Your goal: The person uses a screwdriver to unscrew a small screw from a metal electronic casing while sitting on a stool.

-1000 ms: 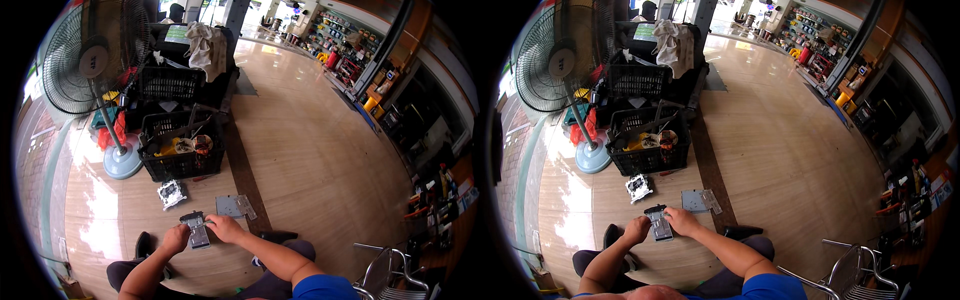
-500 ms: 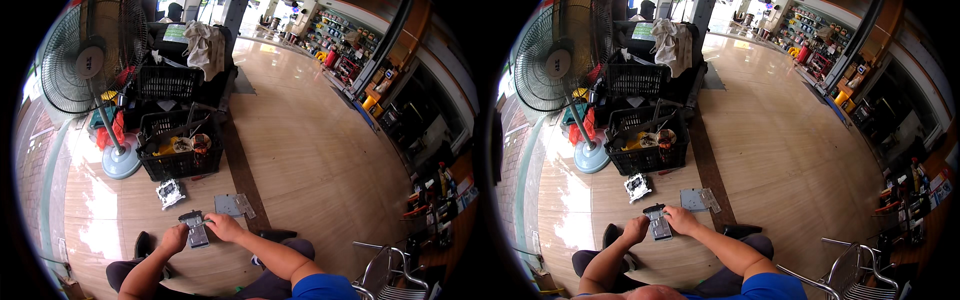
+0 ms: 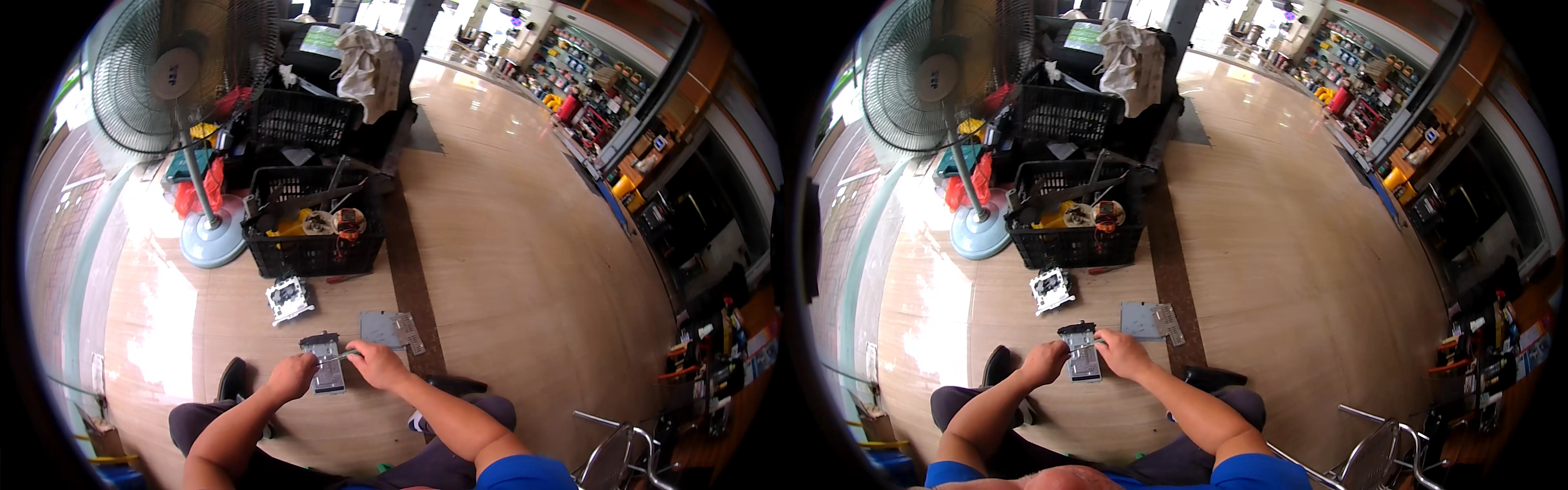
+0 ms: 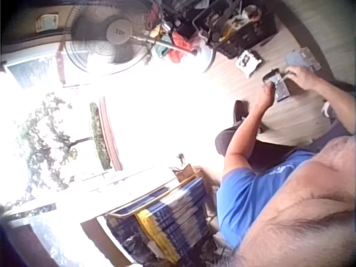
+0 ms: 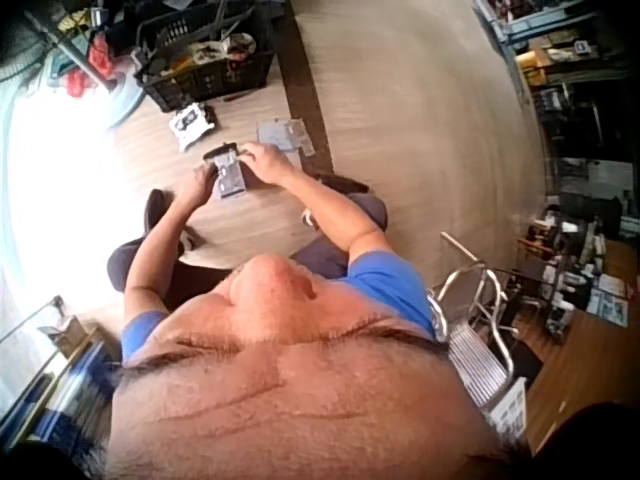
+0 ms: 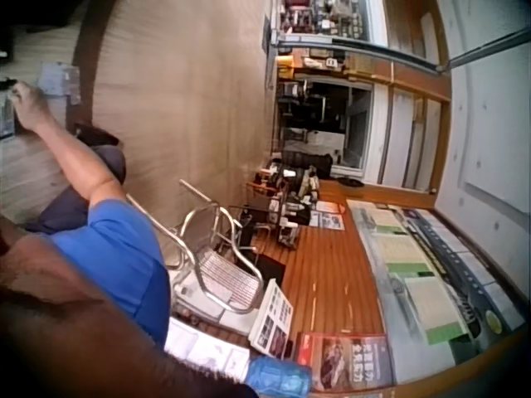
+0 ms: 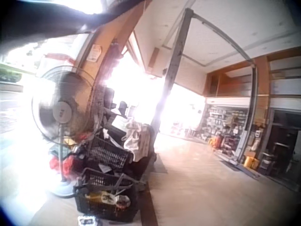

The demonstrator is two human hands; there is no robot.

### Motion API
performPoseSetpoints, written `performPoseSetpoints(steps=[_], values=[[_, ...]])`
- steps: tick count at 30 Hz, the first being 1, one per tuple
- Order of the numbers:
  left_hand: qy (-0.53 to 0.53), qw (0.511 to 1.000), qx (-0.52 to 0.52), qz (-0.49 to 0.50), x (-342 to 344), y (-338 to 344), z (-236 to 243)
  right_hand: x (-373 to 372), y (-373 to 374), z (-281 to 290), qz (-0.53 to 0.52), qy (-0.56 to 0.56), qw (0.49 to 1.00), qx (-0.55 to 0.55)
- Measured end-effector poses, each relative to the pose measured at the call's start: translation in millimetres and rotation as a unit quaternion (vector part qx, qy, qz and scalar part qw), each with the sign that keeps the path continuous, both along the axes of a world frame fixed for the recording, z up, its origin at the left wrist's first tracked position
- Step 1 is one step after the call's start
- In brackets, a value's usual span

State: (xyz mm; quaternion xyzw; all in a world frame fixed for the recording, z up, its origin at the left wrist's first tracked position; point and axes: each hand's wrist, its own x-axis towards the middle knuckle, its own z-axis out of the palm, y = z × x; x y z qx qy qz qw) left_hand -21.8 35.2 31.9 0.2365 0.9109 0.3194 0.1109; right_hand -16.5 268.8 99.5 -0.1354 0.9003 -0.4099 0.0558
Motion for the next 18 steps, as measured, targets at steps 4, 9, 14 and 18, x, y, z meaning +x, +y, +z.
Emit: performPoseSetpoints(steps=[4,9,14,18], values=[[-0.025,1.0,-0.011,0.012,0.6,-13.7,-9.3,-3.4,-14.2,4.3,-0.005,-0.023,0.999,0.029],[-0.034,0.999,-0.016,-0.016,-1.1,-9.8,-7.9,0.9,-8.8,0.4,-0.02,0.004,0.999,0.035],[-0.024,0.999,0.012,-0.019,0.8,-13.9,-11.4,2.9,-14.3,5.6,-0.029,0.026,0.999,0.008],[-0.043,0.999,0.016,-0.008,4.0,-13.0,-3.3,0.5,-11.2,-4.0,-0.017,0.038,0.999,0.014]])
